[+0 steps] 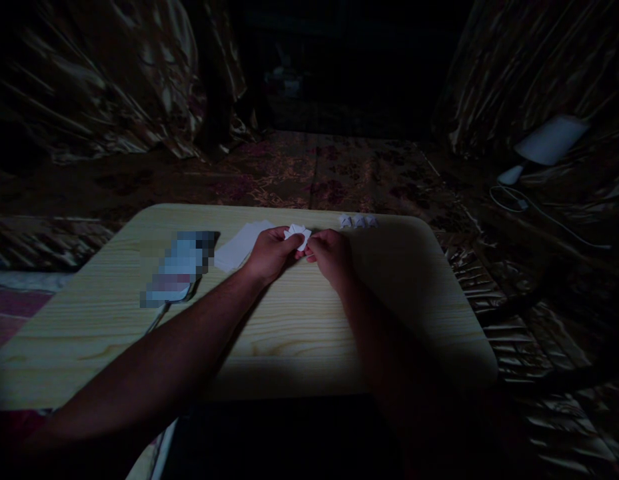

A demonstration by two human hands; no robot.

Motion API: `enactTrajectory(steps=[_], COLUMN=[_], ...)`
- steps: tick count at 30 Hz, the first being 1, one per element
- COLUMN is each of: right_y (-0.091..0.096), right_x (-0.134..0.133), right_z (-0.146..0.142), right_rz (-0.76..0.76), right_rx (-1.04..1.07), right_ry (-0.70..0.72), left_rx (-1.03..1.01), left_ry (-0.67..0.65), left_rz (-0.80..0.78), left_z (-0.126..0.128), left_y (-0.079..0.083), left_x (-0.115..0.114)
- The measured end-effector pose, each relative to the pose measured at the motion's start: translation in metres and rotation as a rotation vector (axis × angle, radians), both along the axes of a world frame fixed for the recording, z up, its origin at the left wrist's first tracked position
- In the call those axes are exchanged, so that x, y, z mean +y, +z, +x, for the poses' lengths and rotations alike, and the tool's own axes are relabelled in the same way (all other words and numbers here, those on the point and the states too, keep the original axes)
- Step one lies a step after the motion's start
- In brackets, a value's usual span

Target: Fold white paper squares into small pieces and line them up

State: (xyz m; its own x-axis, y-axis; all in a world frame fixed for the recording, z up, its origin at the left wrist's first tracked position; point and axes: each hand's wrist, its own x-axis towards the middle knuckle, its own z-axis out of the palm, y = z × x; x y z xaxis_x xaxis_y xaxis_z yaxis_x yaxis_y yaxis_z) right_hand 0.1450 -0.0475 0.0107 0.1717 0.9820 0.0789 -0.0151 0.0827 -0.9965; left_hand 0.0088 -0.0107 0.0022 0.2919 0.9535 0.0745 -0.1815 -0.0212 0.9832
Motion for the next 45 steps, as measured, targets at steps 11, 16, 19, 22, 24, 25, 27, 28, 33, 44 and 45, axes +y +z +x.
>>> enactTrajectory(steps=[11,16,19,22,24,25,27,28,33,44,45], right_y=[-0.0044,-0.0046,-0.0054,-0.0062,-0.0063,-0.0062,-0.006,-0.0059,-0.0057,-0.009,-0.0092], right_x=[0.0013,0.0012,0.0017,0.0023,0.0023,0.0023,0.0021,0.0019,0.0003,0.0017,0.0017], right_z=[0.0018,0.0021,0.0022,0.002,0.0016,0.0014,0.0012,0.0012,0.0025,0.0035,0.0037], right_rz=[-0.023,-0.018,-0.029,-0.021,-0.013,-0.015,-0.022,-0.02,0.034,0.056,0.058], right_rx=[-0.134,-0.133,-0.104,-0.105,-0.12,-0.129,-0.149,-0.159,-0.218,-0.239,-0.244], right_ry=[-0.065,-0.061,-0.053,-0.038,-0.031,-0.033,-0.039,-0.04,-0.033,-0.034,-0.034], left_rx=[0.126,0.134,0.143,0.148,0.145,0.144,0.146,0.151,0.162,0.137,0.134], left_ry=[0.074,0.084,0.072,0.069,0.066,0.067,0.07,0.073,0.055,0.058,0.06], left_rz=[0.105,0.104,0.104,0.105,0.104,0.103,0.098,0.094,0.081,0.074,0.075], left_z=[0.0022,0.0021,0.0014,0.0007,0.0004,0.0003,0.0002,0.0002,0.0,0.001,0.0012], left_y=[0.0007,0.0042,0.0062,0.0069,0.0065,0.0061,0.0053,0.0051,0.0049,0.0043,0.0044], left_x=[-0.0046,-0.0063,-0.0068,-0.0068,-0.0065,-0.0063,-0.006,-0.0059,-0.0061,-0.006,-0.0061])
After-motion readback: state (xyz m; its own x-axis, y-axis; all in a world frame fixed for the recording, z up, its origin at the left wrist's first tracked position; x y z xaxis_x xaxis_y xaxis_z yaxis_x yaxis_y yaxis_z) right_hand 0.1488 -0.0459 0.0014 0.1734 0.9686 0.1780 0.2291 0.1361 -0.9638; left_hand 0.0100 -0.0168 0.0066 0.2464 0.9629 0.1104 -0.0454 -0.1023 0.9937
